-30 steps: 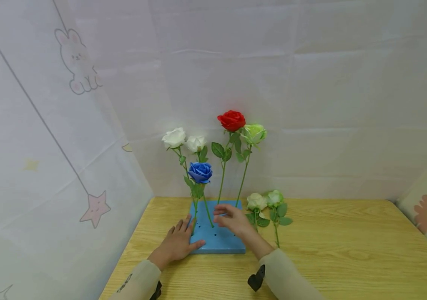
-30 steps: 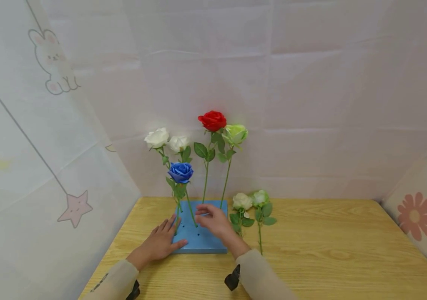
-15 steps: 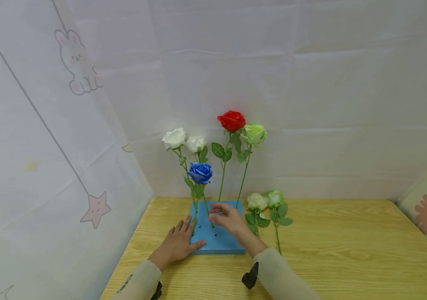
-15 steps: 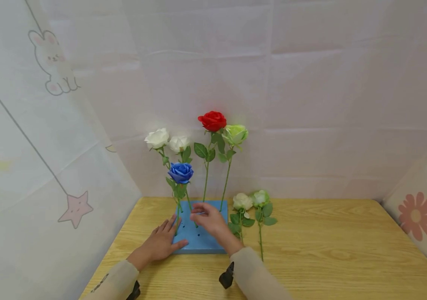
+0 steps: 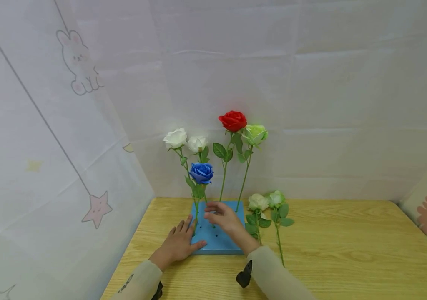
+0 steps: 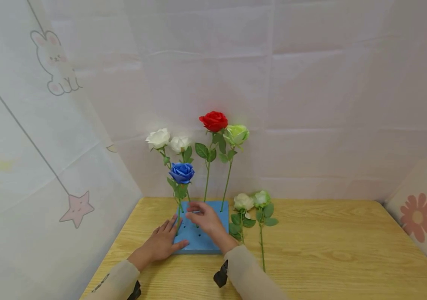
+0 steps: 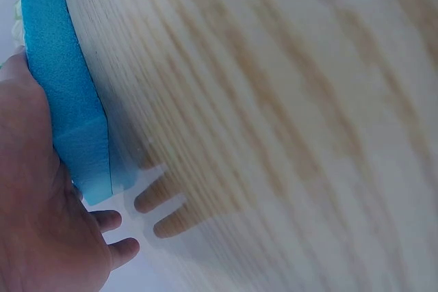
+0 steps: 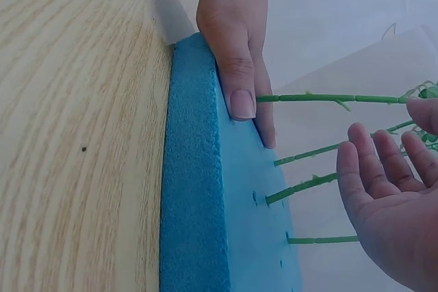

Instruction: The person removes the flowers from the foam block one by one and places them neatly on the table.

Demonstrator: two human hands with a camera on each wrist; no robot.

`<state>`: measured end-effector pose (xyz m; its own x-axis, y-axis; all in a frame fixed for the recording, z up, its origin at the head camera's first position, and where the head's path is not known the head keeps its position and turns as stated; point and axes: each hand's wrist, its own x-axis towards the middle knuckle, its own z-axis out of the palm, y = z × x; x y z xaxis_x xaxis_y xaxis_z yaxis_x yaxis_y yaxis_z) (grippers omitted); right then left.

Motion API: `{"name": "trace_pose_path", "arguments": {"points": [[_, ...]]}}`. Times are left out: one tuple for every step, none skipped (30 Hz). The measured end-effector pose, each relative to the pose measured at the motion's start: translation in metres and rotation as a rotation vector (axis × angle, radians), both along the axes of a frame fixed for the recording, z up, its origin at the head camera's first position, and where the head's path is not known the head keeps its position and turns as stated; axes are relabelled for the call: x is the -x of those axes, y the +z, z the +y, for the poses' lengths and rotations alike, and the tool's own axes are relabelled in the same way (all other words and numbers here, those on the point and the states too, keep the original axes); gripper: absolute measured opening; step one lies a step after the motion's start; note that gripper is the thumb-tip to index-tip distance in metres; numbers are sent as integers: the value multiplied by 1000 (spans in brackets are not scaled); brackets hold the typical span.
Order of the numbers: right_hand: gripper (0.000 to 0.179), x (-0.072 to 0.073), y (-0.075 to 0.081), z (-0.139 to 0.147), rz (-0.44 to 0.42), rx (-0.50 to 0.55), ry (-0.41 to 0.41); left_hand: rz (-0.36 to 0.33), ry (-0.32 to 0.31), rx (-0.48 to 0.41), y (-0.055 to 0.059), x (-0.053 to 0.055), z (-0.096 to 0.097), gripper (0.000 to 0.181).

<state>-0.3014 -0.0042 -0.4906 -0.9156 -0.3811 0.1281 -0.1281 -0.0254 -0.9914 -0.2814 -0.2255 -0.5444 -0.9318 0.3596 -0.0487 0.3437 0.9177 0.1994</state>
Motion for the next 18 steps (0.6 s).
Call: {"name": "trace_pose_path", "arguments": {"points": [[55, 0, 0, -1, -1, 3, -1, 3, 2, 5, -2, 1, 0, 105], [55, 0, 0, -2, -2, 3, -2, 4, 4, 10, -4, 2, -1, 105], [55, 0, 0, -3, -3, 4, -1, 10, 4, 8, -5, 3, -1, 105], [54, 0, 0, -5, -3, 8, 0, 15, 3, 4, -6, 3, -2, 104], [54, 0, 1, -6, -8, 5, -2, 18, 2, 0, -8, 4, -2, 104], [55, 0, 1, -7, -4, 5, -1, 20, 2, -3, -9, 5, -2, 104], [55, 0, 1, -8, 0, 6, 0, 19, 2, -4, -10, 5, -3, 104], [55, 0, 1, -10, 0, 6, 1, 19, 1, -6, -10, 6, -3, 104], [55, 0, 1, -11, 0, 6, 0, 18, 1, -8, -11, 6, -3, 103], [54, 0, 1, -12, -2, 7, -1, 18, 0, -10, -11, 6, -3, 103], [53, 0, 2, -13, -4, 6, -1, 20, -1, -12, -11, 6, -3, 103], [52, 1, 1, -14, -6, 10, 0, 23, -2, -11, -11, 6, -3, 104], [51, 1, 2, -15, -10, 13, 0, 26, -3, -10, -12, 6, -3, 104], [50, 1, 2, -15, -15, 13, -1, 28, -3, -8, -12, 6, -3, 104], [48, 1, 2, -16, -18, 14, 0, 29, -2, -7, -12, 6, -3, 105], [47, 1, 2, -17, -21, 14, 0, 30, 0, -6, -12, 6, -3, 105], [45, 2, 2, -18, -22, 12, 1, 29, 2, -5, -13, 7, -3, 105], [45, 2, 3, -19, -24, 11, 3, 26, 4, -4, -13, 7, -3, 105]]}}
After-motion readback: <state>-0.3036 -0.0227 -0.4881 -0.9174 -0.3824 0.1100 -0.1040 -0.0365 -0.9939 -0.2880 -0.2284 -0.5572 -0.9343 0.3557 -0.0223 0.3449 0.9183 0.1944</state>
